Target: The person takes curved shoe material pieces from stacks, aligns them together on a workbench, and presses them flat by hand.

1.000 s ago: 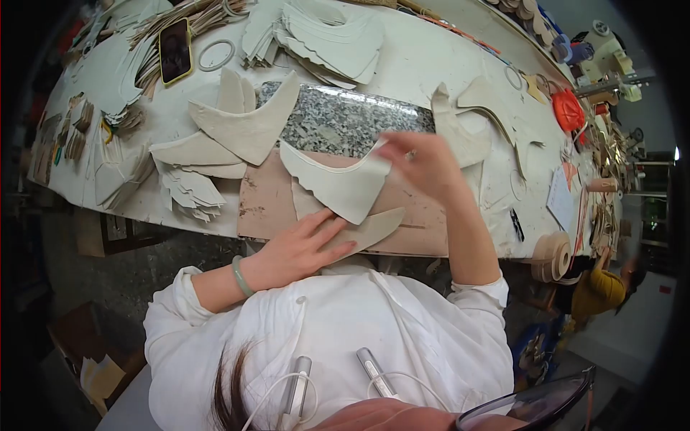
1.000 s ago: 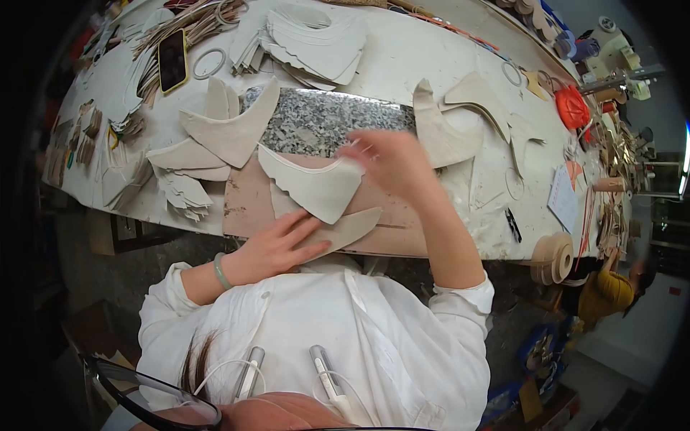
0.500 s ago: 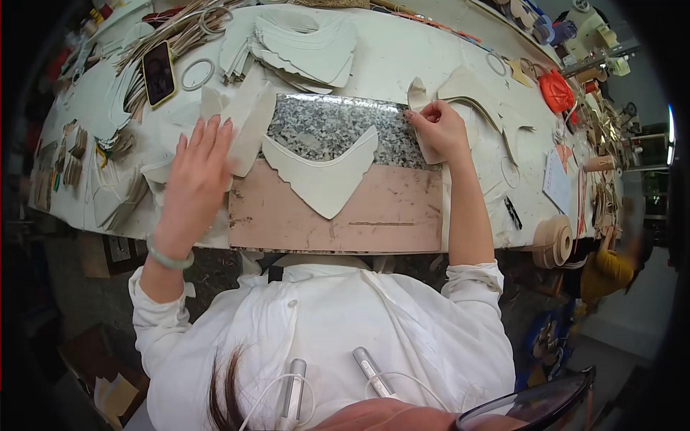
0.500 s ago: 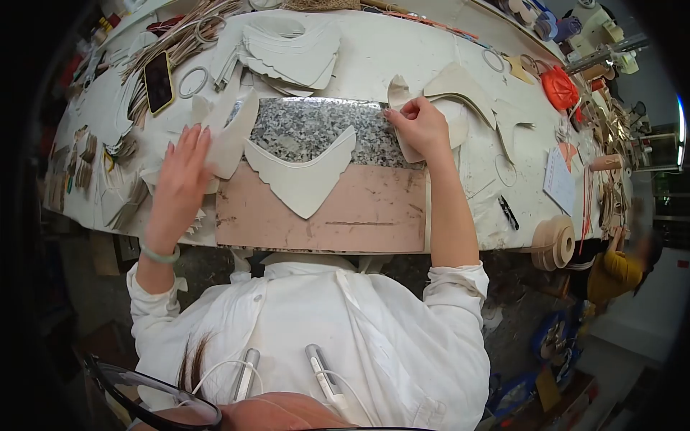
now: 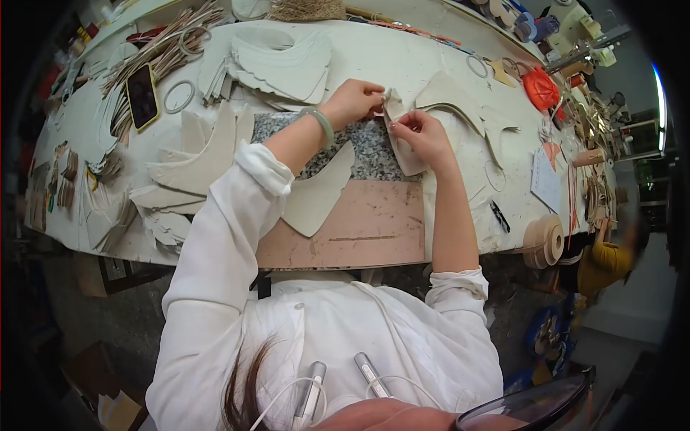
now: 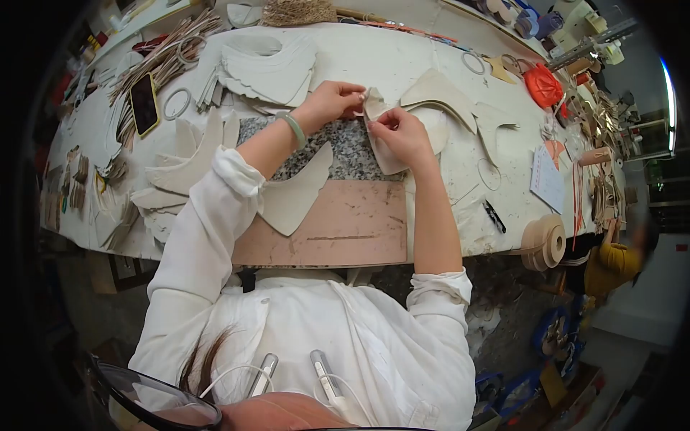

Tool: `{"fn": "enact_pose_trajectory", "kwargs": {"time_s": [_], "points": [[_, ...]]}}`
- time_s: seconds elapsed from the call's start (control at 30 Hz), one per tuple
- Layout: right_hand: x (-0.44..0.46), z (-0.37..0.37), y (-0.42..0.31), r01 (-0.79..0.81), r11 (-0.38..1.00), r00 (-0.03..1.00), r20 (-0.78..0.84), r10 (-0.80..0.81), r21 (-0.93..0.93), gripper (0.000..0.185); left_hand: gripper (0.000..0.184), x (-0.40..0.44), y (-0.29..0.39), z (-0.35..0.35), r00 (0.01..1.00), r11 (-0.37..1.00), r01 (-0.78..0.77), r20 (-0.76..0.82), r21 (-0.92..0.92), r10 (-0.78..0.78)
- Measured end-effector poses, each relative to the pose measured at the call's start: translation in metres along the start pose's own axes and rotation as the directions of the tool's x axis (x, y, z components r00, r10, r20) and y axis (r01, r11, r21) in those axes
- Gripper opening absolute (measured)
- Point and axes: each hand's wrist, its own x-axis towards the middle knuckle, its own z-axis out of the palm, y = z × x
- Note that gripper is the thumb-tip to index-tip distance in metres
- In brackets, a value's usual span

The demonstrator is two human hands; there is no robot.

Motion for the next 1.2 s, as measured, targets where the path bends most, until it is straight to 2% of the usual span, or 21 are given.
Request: {"fn": "enact_pose_trajectory", "kwargs": {"time_s": [0.2,0.33,0.43,0.5,0.53,0.57,0.63,0.67,0.7,0.73,0.77,0.8,0.83,0.9,0.93,0.97,1.0,1.07,1.1,1.17,1.2], "points": [[0.001,0.000,-0.014,-0.027,0.994,0.999,-0.041,0.031,0.108,0.021,0.026,-0.019,0.014,0.017,0.998,0.994,-0.032,-0.059,0.109,0.038],[0.014,0.002,-0.043,-0.262,0.962,0.962,-0.097,0.254,-0.082,0.024,0.030,-0.025,0.017,0.030,0.969,0.884,-0.187,-0.065,0.429,0.237],[0.016,-0.004,-0.011,-0.173,0.984,0.978,-0.126,0.167,-0.036,0.022,0.037,-0.024,0.011,0.034,0.947,0.811,-0.253,-0.036,0.528,0.319],[0.004,-0.034,0.021,-0.014,0.903,0.961,-0.242,0.130,0.428,0.018,0.045,-0.023,0.006,0.035,0.916,0.725,-0.314,-0.004,0.613,0.400],[-0.009,-0.058,0.033,0.092,0.804,0.923,-0.354,0.153,0.587,0.019,0.045,-0.020,0.003,0.035,0.916,0.728,-0.313,-0.007,0.611,0.400],[-0.023,-0.091,0.057,0.186,0.742,0.847,-0.488,0.212,0.644,0.019,0.049,-0.017,-0.002,0.035,0.884,0.658,-0.373,0.034,0.654,0.467],[-0.066,-0.158,0.106,0.426,0.623,0.709,-0.670,0.221,0.656,0.019,0.059,-0.014,-0.013,0.037,0.807,0.499,-0.480,0.140,0.722,0.573],[-0.104,-0.174,0.096,0.562,0.411,0.778,-0.628,0.034,0.718,0.017,0.064,-0.013,-0.014,0.038,0.758,0.407,-0.530,0.200,0.744,0.621],[-0.124,-0.188,0.082,0.524,0.521,0.664,-0.706,0.245,0.674,0.016,0.064,-0.014,-0.011,0.040,0.756,0.409,-0.533,0.200,0.741,0.623],[-0.140,-0.199,0.075,0.458,0.618,0.491,-0.761,0.424,0.639,0.016,0.067,-0.017,-0.004,0.042,0.771,0.356,-0.484,0.197,0.799,0.606],[-0.157,-0.208,0.080,0.458,0.622,0.487,-0.764,0.422,0.635,0.016,0.069,-0.023,0.006,0.044,0.785,0.300,-0.432,0.191,0.850,0.589],[-0.171,-0.217,0.085,0.520,0.470,0.768,-0.631,0.109,0.713,0.017,0.072,-0.028,0.017,0.045,0.800,0.242,-0.375,0.181,0.895,0.573],[-0.177,-0.222,0.087,0.494,0.316,0.865,-0.423,-0.270,0.810,0.019,0.075,-0.034,0.028,0.046,0.813,0.179,-0.313,0.166,0.933,0.558],[-0.166,-0.170,0.042,0.454,0.680,0.759,-0.650,0.045,0.576,0.019,0.082,-0.054,0.048,0.058,0.606,0.193,-0.498,0.180,0.845,0.775],[-0.155,-0.130,0.013,0.393,0.771,0.728,-0.682,0.073,0.501,0.013,0.089,-0.074,0.058,0.065,0.560,0.250,-0.684,0.272,0.686,0.783],[-0.154,-0.097,-0.003,0.316,0.765,0.820,-0.567,0.077,0.561,0.011,0.091,-0.103,0.059,0.071,0.709,0.501,-0.687,0.337,0.526,0.619],[-0.154,-0.068,-0.016,0.232,0.758,0.896,-0.438,0.077,0.609,0.009,0.093,-0.131,0.060,0.076,0.791,0.725,-0.590,0.432,0.356,0.432],[-0.157,-0.015,-0.036,0.183,0.784,0.974,-0.216,-0.065,0.593,0.006,0.084,-0.173,0.077,0.067,0.824,0.894,-0.310,0.561,0.322,0.084],[-0.158,0.005,-0.036,0.191,0.799,0.982,-0.117,-0.151,0.571,0.003,0.084,-0.189,0.071,0.062,0.831,0.897,-0.296,0.552,0.327,0.073],[-0.153,0.031,-0.046,0.470,0.712,0.876,-0.179,-0.448,0.522,0.009,0.069,-0.215,0.058,0.048,0.917,0.954,-0.276,0.330,0.116,0.225],[-0.154,0.032,-0.040,0.460,0.713,0.880,-0.167,-0.444,0.530,0.009,0.063,-0.225,0.047,0.037,0.950,0.960,-0.250,0.223,0.124,0.219]]}}
